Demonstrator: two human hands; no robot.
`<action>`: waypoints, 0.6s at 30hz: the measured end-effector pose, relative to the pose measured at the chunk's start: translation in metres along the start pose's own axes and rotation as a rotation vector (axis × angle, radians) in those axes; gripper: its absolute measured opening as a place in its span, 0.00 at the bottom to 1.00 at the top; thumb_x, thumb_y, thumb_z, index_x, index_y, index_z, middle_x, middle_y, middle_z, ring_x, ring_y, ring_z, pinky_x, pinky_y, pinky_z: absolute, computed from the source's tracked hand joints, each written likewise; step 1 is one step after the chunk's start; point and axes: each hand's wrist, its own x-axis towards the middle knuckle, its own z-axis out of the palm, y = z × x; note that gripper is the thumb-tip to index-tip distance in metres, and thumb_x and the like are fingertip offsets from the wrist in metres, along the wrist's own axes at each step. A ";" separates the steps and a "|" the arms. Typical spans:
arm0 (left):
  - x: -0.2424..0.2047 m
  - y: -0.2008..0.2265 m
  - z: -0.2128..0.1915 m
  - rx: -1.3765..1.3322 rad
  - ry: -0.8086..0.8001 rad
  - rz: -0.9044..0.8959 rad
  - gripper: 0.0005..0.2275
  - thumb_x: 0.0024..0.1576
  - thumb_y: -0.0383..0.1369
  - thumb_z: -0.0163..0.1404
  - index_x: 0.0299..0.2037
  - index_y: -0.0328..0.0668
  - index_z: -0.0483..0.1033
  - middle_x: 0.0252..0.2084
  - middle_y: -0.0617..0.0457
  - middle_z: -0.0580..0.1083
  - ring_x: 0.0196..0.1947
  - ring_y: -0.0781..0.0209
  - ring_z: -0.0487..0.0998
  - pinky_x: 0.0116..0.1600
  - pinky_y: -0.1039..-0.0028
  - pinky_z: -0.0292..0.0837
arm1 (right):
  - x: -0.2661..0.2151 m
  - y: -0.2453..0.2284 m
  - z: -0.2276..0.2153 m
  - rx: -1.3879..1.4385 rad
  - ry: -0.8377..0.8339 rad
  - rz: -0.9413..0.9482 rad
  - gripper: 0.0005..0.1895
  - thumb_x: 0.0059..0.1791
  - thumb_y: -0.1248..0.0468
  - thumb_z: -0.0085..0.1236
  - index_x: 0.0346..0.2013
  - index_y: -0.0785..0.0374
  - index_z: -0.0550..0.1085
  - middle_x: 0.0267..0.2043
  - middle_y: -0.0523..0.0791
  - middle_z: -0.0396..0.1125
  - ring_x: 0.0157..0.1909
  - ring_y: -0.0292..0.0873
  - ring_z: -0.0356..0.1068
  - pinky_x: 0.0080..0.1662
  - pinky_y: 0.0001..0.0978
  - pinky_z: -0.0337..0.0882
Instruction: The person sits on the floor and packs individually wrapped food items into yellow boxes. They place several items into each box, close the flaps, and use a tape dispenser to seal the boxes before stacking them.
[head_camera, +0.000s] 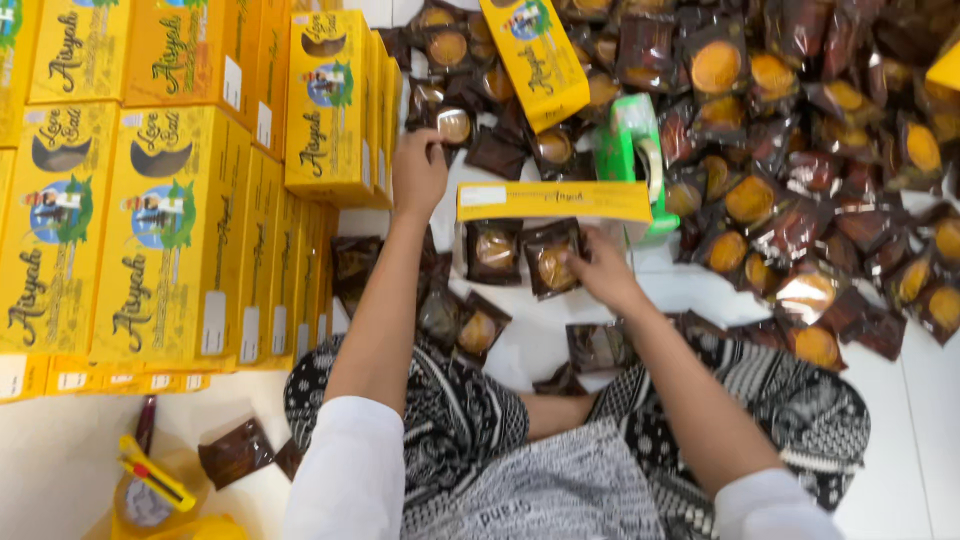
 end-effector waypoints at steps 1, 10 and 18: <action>0.002 -0.010 0.007 -0.002 0.012 -0.002 0.05 0.50 0.25 0.45 0.36 0.40 0.71 0.35 0.48 0.68 0.42 0.49 0.69 0.49 0.65 0.63 | -0.002 -0.005 -0.002 -0.006 -0.004 -0.010 0.25 0.43 0.62 0.53 0.52 0.70 0.62 0.49 0.59 0.60 0.55 0.60 0.58 0.54 0.49 0.59; 0.047 -0.027 0.042 0.418 -0.299 -0.509 0.32 0.53 0.43 0.46 0.59 0.28 0.45 0.54 0.34 0.59 0.56 0.44 0.59 0.56 0.58 0.58 | 0.004 -0.056 -0.017 0.262 -0.168 0.222 0.30 0.45 0.63 0.50 0.57 0.74 0.54 0.55 0.61 0.56 0.59 0.58 0.54 0.55 0.50 0.57; 0.040 -0.068 0.038 0.012 -0.254 -0.569 0.16 0.45 0.37 0.54 0.40 0.38 0.71 0.35 0.48 0.71 0.38 0.53 0.73 0.41 0.66 0.70 | -0.005 -0.057 -0.018 0.208 -0.196 0.125 0.28 0.45 0.65 0.49 0.55 0.76 0.56 0.52 0.62 0.57 0.58 0.58 0.55 0.55 0.51 0.56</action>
